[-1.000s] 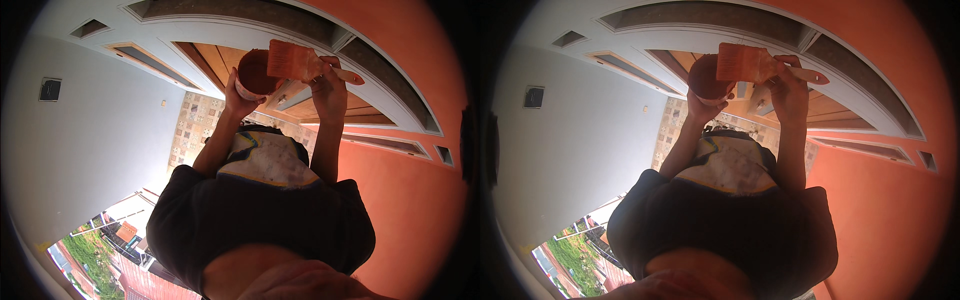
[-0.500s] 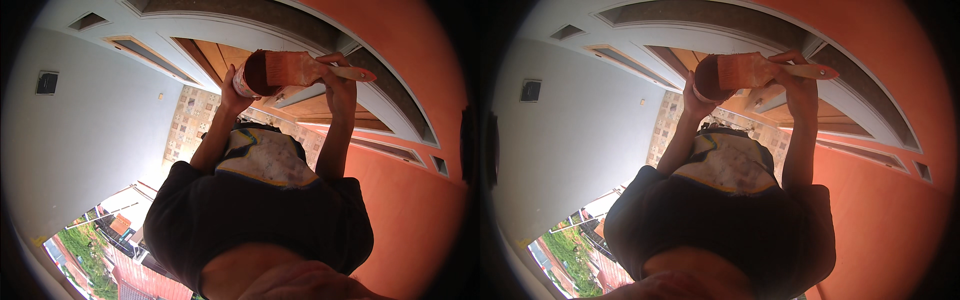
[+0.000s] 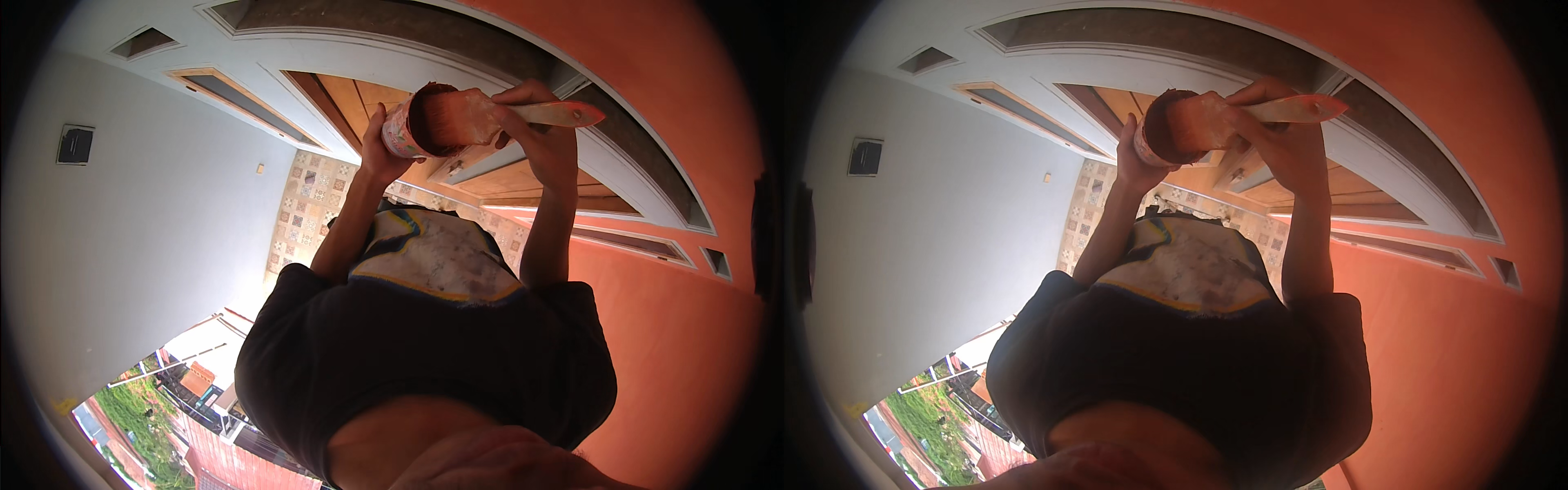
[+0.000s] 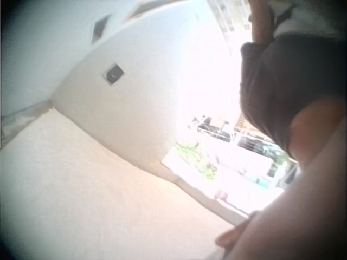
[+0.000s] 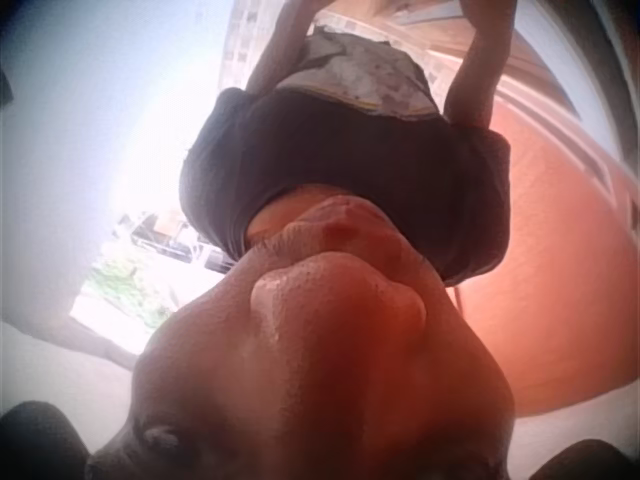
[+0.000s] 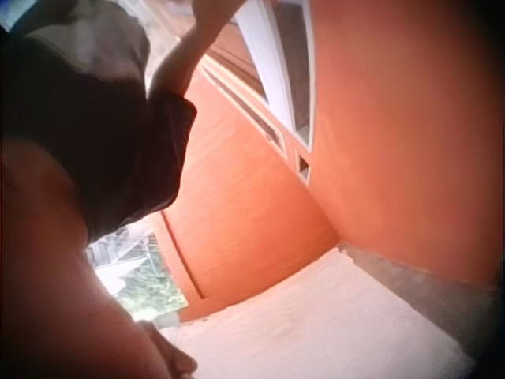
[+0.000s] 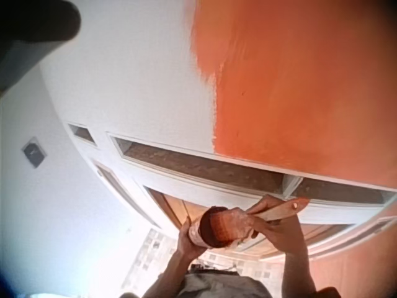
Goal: The person paints a white ceiling with orange paint using a brush and a small container. They repeatedly dip the brush into the container and apply paint in broad strokes across the ceiling surface.
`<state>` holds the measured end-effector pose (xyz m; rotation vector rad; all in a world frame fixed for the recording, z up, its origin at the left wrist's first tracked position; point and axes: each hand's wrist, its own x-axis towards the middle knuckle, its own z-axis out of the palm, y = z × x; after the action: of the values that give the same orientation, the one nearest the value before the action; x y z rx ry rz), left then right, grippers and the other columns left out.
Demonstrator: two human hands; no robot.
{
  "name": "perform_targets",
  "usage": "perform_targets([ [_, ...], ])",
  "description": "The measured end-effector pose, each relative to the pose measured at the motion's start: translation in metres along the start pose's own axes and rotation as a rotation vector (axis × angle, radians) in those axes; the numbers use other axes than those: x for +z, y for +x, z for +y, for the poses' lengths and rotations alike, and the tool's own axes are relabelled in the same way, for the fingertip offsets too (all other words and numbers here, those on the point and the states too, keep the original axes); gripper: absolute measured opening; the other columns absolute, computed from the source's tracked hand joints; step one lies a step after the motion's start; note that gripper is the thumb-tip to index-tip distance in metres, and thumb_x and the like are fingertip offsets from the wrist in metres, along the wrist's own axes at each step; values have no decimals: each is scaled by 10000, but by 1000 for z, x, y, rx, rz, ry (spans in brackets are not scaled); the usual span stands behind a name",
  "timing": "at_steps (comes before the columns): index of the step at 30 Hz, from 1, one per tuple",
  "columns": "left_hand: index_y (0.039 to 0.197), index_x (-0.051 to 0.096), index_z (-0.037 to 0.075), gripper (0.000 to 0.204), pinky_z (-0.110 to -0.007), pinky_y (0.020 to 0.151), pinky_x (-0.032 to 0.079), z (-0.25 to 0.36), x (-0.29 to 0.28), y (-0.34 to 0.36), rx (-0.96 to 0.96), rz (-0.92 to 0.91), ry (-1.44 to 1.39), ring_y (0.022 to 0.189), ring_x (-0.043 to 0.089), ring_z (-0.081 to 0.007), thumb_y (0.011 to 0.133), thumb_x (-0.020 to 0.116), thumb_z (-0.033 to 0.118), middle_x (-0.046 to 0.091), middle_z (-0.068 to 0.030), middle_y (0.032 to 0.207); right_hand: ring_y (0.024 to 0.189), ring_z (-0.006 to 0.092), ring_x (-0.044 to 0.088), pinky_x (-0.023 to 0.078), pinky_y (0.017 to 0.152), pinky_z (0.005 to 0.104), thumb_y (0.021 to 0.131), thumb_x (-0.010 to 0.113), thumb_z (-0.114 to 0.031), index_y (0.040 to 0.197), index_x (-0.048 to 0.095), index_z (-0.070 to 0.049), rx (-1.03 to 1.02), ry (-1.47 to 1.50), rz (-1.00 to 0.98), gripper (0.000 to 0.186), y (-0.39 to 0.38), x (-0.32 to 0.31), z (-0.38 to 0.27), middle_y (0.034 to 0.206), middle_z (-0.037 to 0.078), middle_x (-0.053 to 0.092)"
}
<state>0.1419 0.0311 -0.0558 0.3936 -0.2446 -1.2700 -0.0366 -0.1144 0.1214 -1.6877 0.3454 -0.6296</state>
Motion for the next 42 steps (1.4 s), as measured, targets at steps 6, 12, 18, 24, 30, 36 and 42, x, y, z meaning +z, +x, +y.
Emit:
perform_targets([
  [6,1344,591,109,667,-394,649,521,-3,7,2,-32,10,5,951,687,-236,1041,333,644,709,-67,1162,729,90,665,529,606,235,942,721,-42,1014,676,-5,-3,-154,22,93,-5,12,-6,865,40,694],
  [12,1338,594,115,645,-388,643,527,-5,8,2,-62,-29,-37,942,691,-233,1037,358,634,711,-69,1155,725,74,654,519,607,231,935,726,-59,1008,683,-21,-31,-261,45,93,-9,16,-12,856,18,697],
  [18,1390,555,133,655,-378,623,522,-10,14,-2,-70,-20,-58,974,686,-224,1036,348,644,694,-64,1190,722,65,651,512,619,238,925,734,-55,972,684,-26,-82,-380,-19,75,-3,12,-26,808,13,687],
  [24,1425,533,153,712,-373,604,506,-13,17,-5,-48,-46,-57,978,677,-222,1030,283,690,687,-59,1197,732,75,669,516,672,239,895,775,-86,943,689,-24,-171,-506,-153,116,10,20,-35,790,5,691],
  [30,1417,503,159,757,-319,566,468,-17,13,-7,-29,-10,-85,941,662,-252,1003,263,746,637,-98,1258,731,122,674,534,700,304,839,818,-143,962,709,-55,-95,-770,-297,187,21,42,-26,814,42,724],
  [36,1422,504,158,766,-327,574,468,-18,6,-3,-16,-51,-151,949,659,-277,999,270,752,629,-119,1278,711,99,663,526,678,279,853,810,-119,969,712,-38,-123,-680,-259,172,31,36,-31,788,41,715],
  [42,1428,524,162,746,-384,628,530,-11,2,-1,4,-95,-148,1029,673,-260,1012,283,732,667,-69,1251,725,68,644,514,650,237,888,767,-31,946,700,0,-132,-364,-319,94,47,16,-46,768,21,683],
])
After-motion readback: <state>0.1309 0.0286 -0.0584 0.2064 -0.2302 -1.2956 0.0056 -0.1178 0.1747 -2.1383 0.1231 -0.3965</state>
